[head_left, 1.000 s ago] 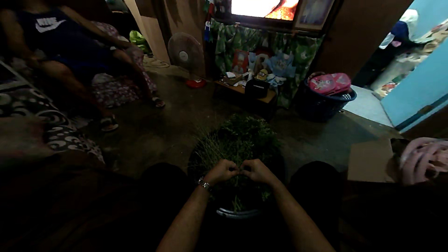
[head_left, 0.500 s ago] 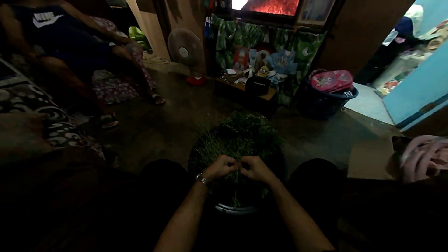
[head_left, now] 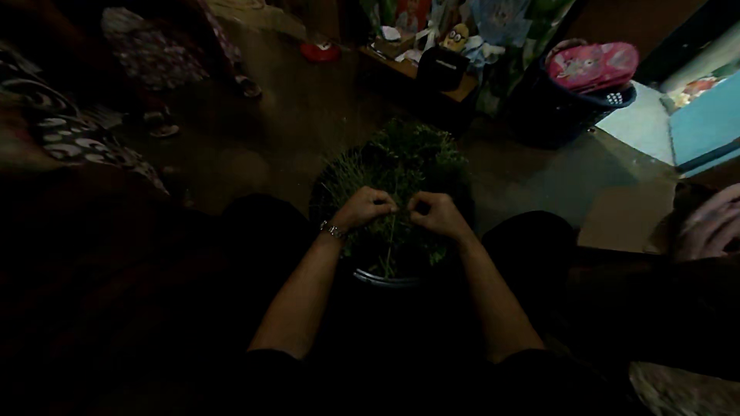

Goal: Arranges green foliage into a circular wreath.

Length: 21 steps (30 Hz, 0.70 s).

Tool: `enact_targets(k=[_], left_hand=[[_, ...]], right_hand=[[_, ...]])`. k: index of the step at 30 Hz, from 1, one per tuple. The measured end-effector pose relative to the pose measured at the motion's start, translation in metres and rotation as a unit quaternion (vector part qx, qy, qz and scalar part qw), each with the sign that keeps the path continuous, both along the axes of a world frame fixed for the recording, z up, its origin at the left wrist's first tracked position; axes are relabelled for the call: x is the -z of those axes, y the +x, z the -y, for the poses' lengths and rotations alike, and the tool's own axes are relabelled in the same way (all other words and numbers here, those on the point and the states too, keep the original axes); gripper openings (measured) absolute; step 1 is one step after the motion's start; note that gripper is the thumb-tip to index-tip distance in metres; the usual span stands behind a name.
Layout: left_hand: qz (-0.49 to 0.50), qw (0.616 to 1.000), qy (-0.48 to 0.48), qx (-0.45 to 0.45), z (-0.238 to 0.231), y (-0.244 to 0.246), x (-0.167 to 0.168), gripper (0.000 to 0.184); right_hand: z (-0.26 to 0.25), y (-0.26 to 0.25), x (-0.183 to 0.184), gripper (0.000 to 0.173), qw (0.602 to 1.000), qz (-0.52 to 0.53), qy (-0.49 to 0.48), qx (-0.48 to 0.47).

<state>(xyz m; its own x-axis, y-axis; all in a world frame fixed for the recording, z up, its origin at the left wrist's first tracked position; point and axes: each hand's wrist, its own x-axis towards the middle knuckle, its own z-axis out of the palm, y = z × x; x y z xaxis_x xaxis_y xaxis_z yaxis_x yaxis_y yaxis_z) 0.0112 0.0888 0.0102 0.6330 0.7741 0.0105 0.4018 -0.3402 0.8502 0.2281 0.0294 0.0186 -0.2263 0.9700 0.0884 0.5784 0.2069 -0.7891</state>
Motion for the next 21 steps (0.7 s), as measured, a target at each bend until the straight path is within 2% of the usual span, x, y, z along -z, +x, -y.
enact_targets(k=[4, 9, 11, 13, 17, 19, 21], left_hand=[[0.009, 0.997, 0.044, -0.061, -0.009, -0.014, 0.001, 0.017], [0.04, 0.96, -0.021, -0.277, -0.015, -0.029, -0.008, 0.024], [0.028, 0.95, -0.032, -0.309, -0.018, -0.022, -0.002, 0.025], [0.011, 0.948, -0.038, -0.316, -0.022, -0.013, 0.007, 0.028], [-0.065, 0.94, -0.125, -0.31, -0.035, 0.005, 0.027, 0.044], [-0.117, 0.938, -0.136, -0.298, -0.04, 0.01, 0.038, 0.061], [-0.138, 0.944, -0.107, -0.281, -0.038, 0.014, 0.045, 0.063]], right_hand=[[0.0, 0.021, -0.007, 0.011, 0.999, 0.004, 0.017, 0.035], [0.002, 0.052, -0.014, 0.009, 0.991, -0.062, 0.063, 0.097], [-0.008, 0.048, -0.003, 0.012, 0.989, -0.038, 0.065, 0.13], [-0.022, 0.038, 0.012, 0.018, 0.985, 0.033, 0.056, 0.159], [-0.049, 0.016, 0.05, 0.041, 0.978, 0.143, -0.078, 0.133], [-0.056, 0.0, 0.076, 0.046, 0.966, 0.139, -0.18, 0.123], [-0.056, -0.016, 0.101, 0.052, 0.953, 0.092, -0.271, 0.099]])
